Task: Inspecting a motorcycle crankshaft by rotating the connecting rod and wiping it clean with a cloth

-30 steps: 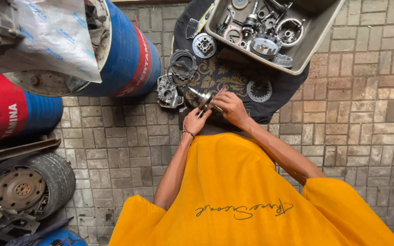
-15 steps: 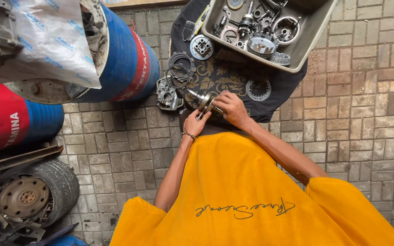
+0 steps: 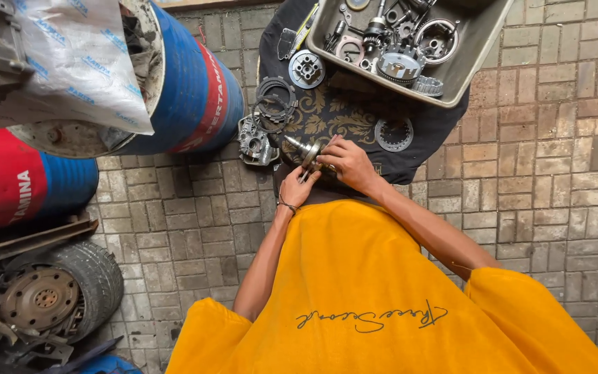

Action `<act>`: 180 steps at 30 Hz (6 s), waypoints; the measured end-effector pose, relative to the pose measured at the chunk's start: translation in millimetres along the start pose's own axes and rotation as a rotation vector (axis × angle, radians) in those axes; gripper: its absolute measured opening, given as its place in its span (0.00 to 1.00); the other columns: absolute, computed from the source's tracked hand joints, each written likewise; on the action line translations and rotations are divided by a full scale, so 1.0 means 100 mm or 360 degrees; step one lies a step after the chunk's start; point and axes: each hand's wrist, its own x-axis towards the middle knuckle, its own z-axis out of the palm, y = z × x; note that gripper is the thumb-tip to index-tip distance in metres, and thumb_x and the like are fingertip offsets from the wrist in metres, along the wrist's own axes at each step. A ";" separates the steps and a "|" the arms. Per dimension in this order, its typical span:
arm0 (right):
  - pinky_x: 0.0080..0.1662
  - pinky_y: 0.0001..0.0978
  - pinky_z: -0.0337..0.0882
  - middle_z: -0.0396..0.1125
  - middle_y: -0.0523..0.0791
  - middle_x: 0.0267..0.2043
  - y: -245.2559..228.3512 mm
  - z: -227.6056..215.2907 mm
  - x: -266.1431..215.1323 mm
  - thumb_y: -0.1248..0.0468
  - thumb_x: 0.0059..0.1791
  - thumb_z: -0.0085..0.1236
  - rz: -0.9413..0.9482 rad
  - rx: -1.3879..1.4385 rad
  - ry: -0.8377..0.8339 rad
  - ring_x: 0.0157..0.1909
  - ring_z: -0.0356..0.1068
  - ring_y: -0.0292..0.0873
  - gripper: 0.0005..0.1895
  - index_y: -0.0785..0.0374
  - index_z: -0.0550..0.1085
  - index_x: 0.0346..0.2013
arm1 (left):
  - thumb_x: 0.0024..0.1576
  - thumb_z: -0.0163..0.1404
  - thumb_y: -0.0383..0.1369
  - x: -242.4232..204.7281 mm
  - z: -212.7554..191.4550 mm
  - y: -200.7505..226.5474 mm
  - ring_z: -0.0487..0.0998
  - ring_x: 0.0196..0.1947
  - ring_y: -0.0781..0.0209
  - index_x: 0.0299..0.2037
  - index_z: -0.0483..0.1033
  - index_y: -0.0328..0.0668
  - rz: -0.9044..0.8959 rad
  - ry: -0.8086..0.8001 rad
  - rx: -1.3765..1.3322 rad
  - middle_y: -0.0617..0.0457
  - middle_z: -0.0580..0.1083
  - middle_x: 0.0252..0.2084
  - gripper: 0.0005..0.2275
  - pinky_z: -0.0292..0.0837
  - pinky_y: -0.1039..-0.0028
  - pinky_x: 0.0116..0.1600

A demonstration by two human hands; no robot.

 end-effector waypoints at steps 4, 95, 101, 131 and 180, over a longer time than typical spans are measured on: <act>0.47 0.39 0.74 0.72 0.41 0.39 0.37 0.13 -0.08 0.72 0.53 0.46 0.0184 -0.0056 0.0047 0.46 0.73 0.47 0.14 0.52 0.78 0.40 | 0.52 0.55 0.64 0.06 0.02 0.01 0.80 0.42 0.41 0.33 0.76 0.55 -0.0033 -0.0001 -0.0014 0.49 0.72 0.21 0.23 0.73 0.59 0.52; 0.57 0.44 0.74 0.76 0.45 0.46 -0.72 1.05 -0.02 0.69 0.57 0.48 0.1103 -0.0382 0.0963 0.52 0.75 0.51 0.14 0.55 0.82 0.47 | 0.49 0.59 0.61 1.44 -0.92 -0.17 0.79 0.51 0.40 0.39 0.77 0.49 0.0332 -0.1100 0.0911 0.42 0.79 0.40 0.25 0.71 0.57 0.56; 0.54 0.46 0.73 0.72 0.44 0.44 -0.67 1.19 -0.20 0.65 0.58 0.46 0.1275 -0.0436 0.0798 0.49 0.73 0.51 0.12 0.55 0.79 0.48 | 0.44 0.61 0.62 1.30 -0.94 0.03 0.78 0.54 0.39 0.38 0.76 0.46 0.0253 -0.1092 0.0930 0.41 0.79 0.43 0.28 0.70 0.57 0.60; 0.30 0.27 0.71 0.70 0.43 0.20 1.05 0.32 -0.48 0.55 0.52 0.60 0.1997 0.0999 0.0029 0.24 0.70 0.36 0.07 0.52 0.77 0.32 | 0.57 0.41 0.66 1.37 -0.01 0.88 0.80 0.39 0.39 0.29 0.71 0.52 0.0538 -0.0323 0.0483 0.42 0.74 0.25 0.27 0.72 0.56 0.46; 0.47 0.37 0.75 0.72 0.40 0.38 0.58 0.18 0.02 0.65 0.49 0.68 0.0882 -0.0179 0.0489 0.42 0.75 0.45 0.12 0.51 0.81 0.46 | 0.57 0.49 0.65 1.36 -0.18 -0.07 0.77 0.53 0.35 0.49 0.76 0.33 0.0243 -0.0660 0.0108 0.34 0.76 0.41 0.34 0.71 0.53 0.56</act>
